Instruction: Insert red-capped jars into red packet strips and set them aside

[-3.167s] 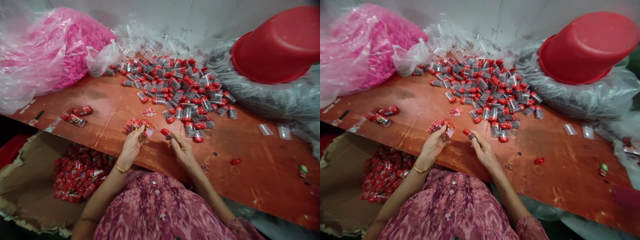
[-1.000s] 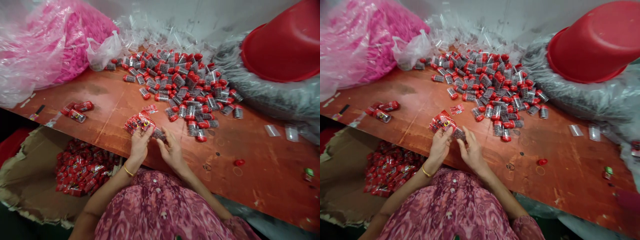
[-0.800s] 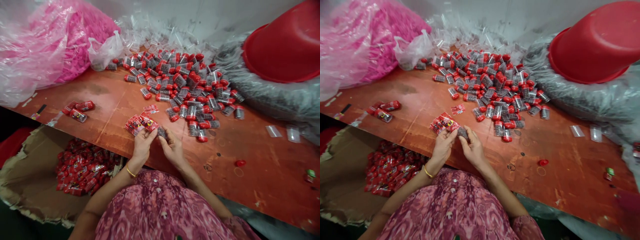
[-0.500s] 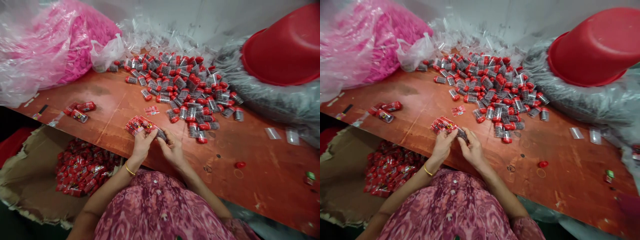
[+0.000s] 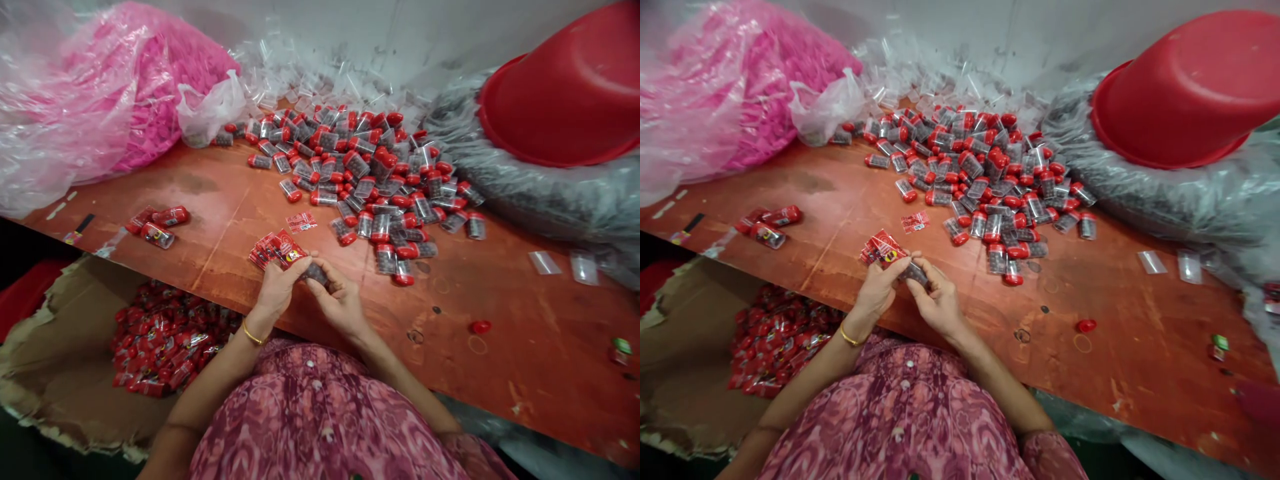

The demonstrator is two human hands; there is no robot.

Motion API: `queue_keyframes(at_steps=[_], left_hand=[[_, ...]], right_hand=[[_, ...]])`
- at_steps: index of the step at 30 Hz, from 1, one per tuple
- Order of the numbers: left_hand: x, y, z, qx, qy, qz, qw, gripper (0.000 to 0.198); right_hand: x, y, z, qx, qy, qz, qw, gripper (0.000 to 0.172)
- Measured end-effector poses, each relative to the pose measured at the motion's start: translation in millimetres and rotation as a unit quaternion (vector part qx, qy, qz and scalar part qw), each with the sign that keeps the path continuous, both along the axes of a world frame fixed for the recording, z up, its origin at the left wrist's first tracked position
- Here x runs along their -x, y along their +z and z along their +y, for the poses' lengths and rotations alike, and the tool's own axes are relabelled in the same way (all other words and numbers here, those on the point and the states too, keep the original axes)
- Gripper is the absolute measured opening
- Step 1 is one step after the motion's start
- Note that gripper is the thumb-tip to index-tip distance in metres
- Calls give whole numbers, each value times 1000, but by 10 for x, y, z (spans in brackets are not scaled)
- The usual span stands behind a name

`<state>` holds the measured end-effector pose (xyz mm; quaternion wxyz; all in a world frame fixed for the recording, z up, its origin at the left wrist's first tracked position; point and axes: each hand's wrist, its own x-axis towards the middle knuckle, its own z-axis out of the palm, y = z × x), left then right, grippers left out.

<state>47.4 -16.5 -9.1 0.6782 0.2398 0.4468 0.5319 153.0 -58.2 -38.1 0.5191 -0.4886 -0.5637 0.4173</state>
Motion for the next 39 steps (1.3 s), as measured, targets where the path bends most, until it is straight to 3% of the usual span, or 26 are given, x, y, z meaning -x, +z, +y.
queue_keyframes(at_steps=[2,8,12,15,23,27,33,35,39], left_hand=[[-18,-3,-9,-6,-4,1,1000,30],[-76,-43,-57,11,12,-52,999,40],[-107,-123,-127,-30,7,-57,998,41],[-92,-131,-139,-41,-18,-37,998,37],[-73,-40,-148,-39,-24,-17,999,29],[-34,-62,-125,-28,-16,-47,998,35],[-19,-110,-55,-2,-30,-22,999,33],[-25,-100,-47,-11,-35,-21,999,31],[-27,-44,-39,-24,-25,-31,999,31]], right_hand=[[13,-30,6,11,-16,32,999,33],[55,-58,-16,-11,-54,-7,998,34],[76,7,-5,28,-50,89,994,31],[57,44,0,36,-37,104,993,32],[41,19,-66,-34,-41,-40,998,34],[39,38,-53,-25,-44,-22,998,31],[9,74,-70,-78,-94,-158,980,34],[12,54,-63,-64,-89,-123,986,33],[18,51,-30,16,-52,40,998,29]])
